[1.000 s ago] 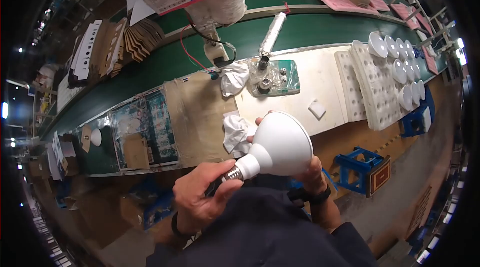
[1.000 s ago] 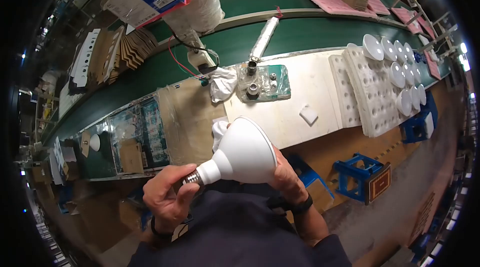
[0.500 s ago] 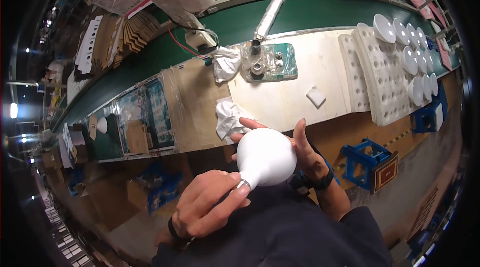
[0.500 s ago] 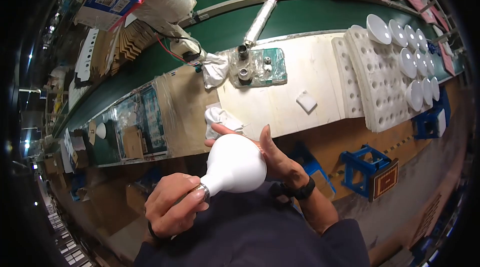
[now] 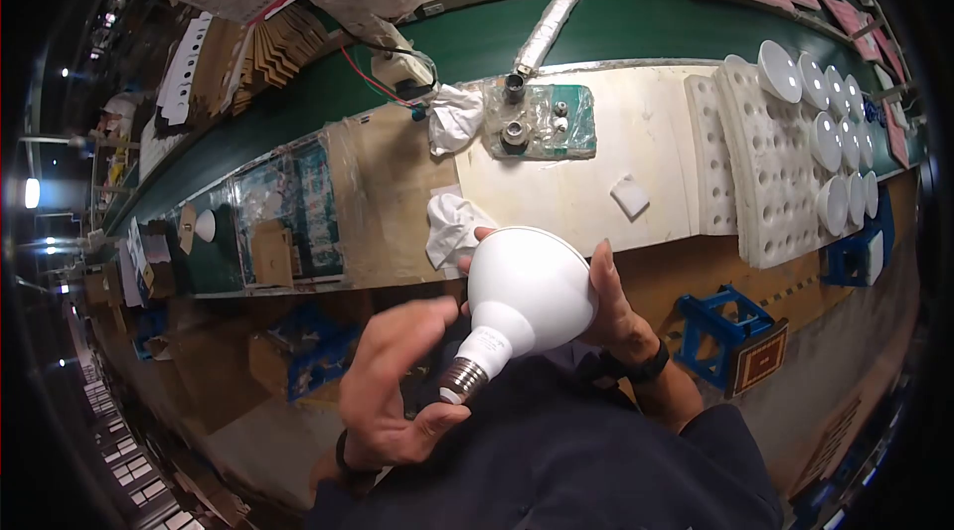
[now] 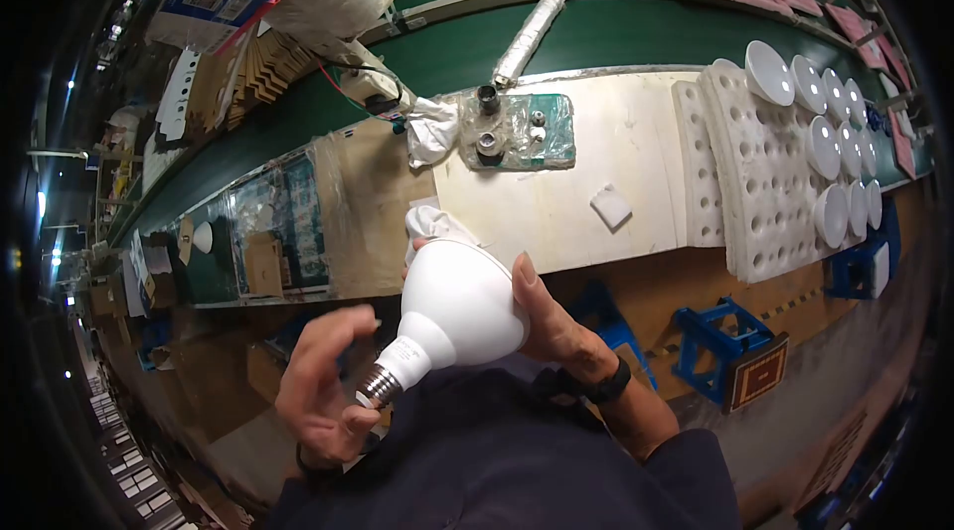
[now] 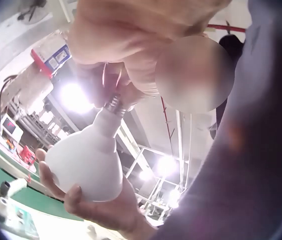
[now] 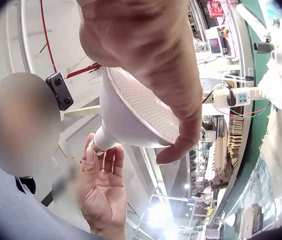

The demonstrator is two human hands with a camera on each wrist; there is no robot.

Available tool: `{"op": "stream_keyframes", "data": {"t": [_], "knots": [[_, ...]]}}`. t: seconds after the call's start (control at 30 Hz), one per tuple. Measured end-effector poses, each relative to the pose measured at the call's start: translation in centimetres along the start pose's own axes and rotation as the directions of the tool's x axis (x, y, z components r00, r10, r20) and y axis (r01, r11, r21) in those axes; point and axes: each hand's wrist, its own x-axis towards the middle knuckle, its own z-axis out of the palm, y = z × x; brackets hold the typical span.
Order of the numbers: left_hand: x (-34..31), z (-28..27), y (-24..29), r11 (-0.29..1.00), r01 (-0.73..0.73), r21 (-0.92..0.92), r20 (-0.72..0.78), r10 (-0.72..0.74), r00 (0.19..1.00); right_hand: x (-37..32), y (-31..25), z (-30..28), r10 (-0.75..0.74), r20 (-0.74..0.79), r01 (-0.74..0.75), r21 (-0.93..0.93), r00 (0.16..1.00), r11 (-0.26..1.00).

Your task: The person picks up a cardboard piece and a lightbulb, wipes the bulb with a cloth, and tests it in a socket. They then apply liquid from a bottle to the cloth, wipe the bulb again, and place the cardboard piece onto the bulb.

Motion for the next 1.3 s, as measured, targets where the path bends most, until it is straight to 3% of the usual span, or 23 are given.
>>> {"op": "stream_keyframes", "data": {"t": [0.03, 0.07, 0.13, 0.17, 0.23, 0.3, 0.37, 0.43, 0.47, 0.5, 0.53, 0.57, 0.6, 0.63, 0.7, 0.83, 0.9, 0.93, 1.0, 1.03, 1.1, 1.17, 1.3], "knots": [[0.0, 0.3, -0.3, 1.000, 0.006, -0.002, 0.000, -0.006, 1.000, -0.2, -0.1, -0.3, 0.005, -0.002, -0.005, 0.004, 1.000, 1.000], [0.2, 0.6, -0.7, 0.929, 0.245, -0.278, 0.061, -0.237, 0.970, -0.5, -0.2, -0.7, 0.064, -0.043, -0.062, 0.042, 0.997, 0.997], [1.6, 1.3, -1.5, 0.429, 0.612, -0.665, 0.345, -0.550, 0.761, -0.8, -1.0, -1.0, 0.119, -0.094, -0.116, 0.039, 0.988, 0.993], [1.7, 1.9, -2.5, 0.421, 0.617, -0.665, 0.349, -0.555, 0.755, -0.8, -1.5, -1.0, 0.125, -0.099, -0.121, 0.045, 0.987, 0.992], [2.0, 3.2, -4.6, 0.390, 0.632, -0.670, 0.502, -0.389, 0.773, -0.8, -1.8, -1.3, 0.202, -0.326, -0.247, -0.102, 0.924, 0.964], [2.0, 4.6, -5.3, 0.383, 0.665, -0.641, 0.525, -0.413, 0.744, -0.7, -0.8, -4.3, 0.195, -0.334, -0.247, -0.120, 0.922, 0.962], [1.5, 6.2, -6.2, 0.349, 0.565, -0.748, 0.377, -0.477, 0.794, -0.7, -0.8, -6.2, 0.185, -0.341, -0.245, -0.139, 0.921, 0.960], [1.8, 7.2, -6.5, 0.369, 0.564, -0.738, 0.342, -0.516, 0.785, -0.9, -1.3, -7.4, -0.050, -0.420, -0.181, -0.492, 0.906, 0.852], [1.8, 7.5, -6.7, 0.435, 0.560, -0.706, 0.315, -0.515, 0.797, -1.2, -1.4, -8.9, -0.073, -0.500, -0.187, -0.450, 0.863, 0.873], [1.9, 7.5, -7.0, 0.501, 0.550, -0.669, 0.284, -0.511, 0.811, -1.3, -0.8, -11.5, -0.321, -0.573, -0.185, -0.654, 0.754, 0.734], [2.1, 7.5, -7.2, 0.498, 0.558, -0.664, 0.286, -0.520, 0.805, -1.6, 0.5, -14.8, -0.538, -0.588, -0.341, -0.801, 0.604, 0.492], [2.3, 7.3, -7.3, 0.511, 0.563, -0.650, 0.284, -0.523, 0.803, -2.3, 1.7, -18.9, -0.786, -0.329, -0.435, -0.896, 0.523, 0.087], [2.5, 7.3, -7.4, 0.522, 0.569, -0.636, 0.283, -0.528, 0.801, -3.2, 1.8, -22.7, -0.835, -0.134, -0.587, -0.769, 0.534, -0.252], [2.5, 7.3, -7.5, 0.516, 0.580, -0.631, 0.285, -0.540, 0.792, -4.0, 2.3, -25.4, -0.829, -0.147, -0.587, -0.772, 0.539, -0.244], [2.9, 7.4, -7.7, 0.550, 0.552, -0.626, 0.242, -0.536, 0.809, -5.1, 3.2, -29.2, -0.763, -0.239, -0.728, -0.559, 0.600, -0.397], [3.3, 7.3, -7.8, 0.566, 0.535, -0.627, 0.205, -0.543, 0.814, -6.0, 3.5, -30.3, -0.750, -0.189, -0.567, -0.773, 0.634, -0.285], [3.8, 7.5, -7.7, 0.540, 0.539, -0.647, 0.179, -0.579, 0.795, -6.0, 3.5, -29.8, -0.737, -0.293, -0.511, -0.856, 0.609, -0.081], [3.8, 7.6, -7.8, 0.541, 0.538, -0.646, 0.180, -0.577, 0.796, -5.6, 3.0, -28.0, -0.739, -0.293, -0.512, -0.855, 0.607, -0.081], [3.7, 7.9, -8.1, 0.570, 0.529, -0.629, 0.154, -0.576, 0.803, -3.9, 0.3, -20.2, -0.763, -0.367, -0.235, -0.930, 0.533, 0.283], [3.7, 8.0, -8.2, 0.563, 0.536, -0.629, 0.161, -0.581, 0.798, -3.1, -1.4, -14.9, -0.773, -0.353, -0.080, -0.926, 0.527, 0.369], [3.9, 8.4, -8.3, 0.619, 0.531, -0.578, 0.161, -0.551, 0.819, -2.2, -4.9, -6.5, -0.652, -0.004, 0.213, -0.944, 0.759, 0.254], [4.9, 8.4, -7.5, 0.573, 0.539, -0.617, 0.171, -0.572, 0.802, -0.2, -3.5, -2.8, -0.655, 0.115, 0.295, -0.940, 0.746, 0.171], [4.0, 8.4, -7.4, 0.533, 0.539, -0.653, 0.191, -0.572, 0.797, -1.3, -2.2, -3.0, -0.644, 0.070, 0.200, -0.971, 0.762, 0.131]]}}
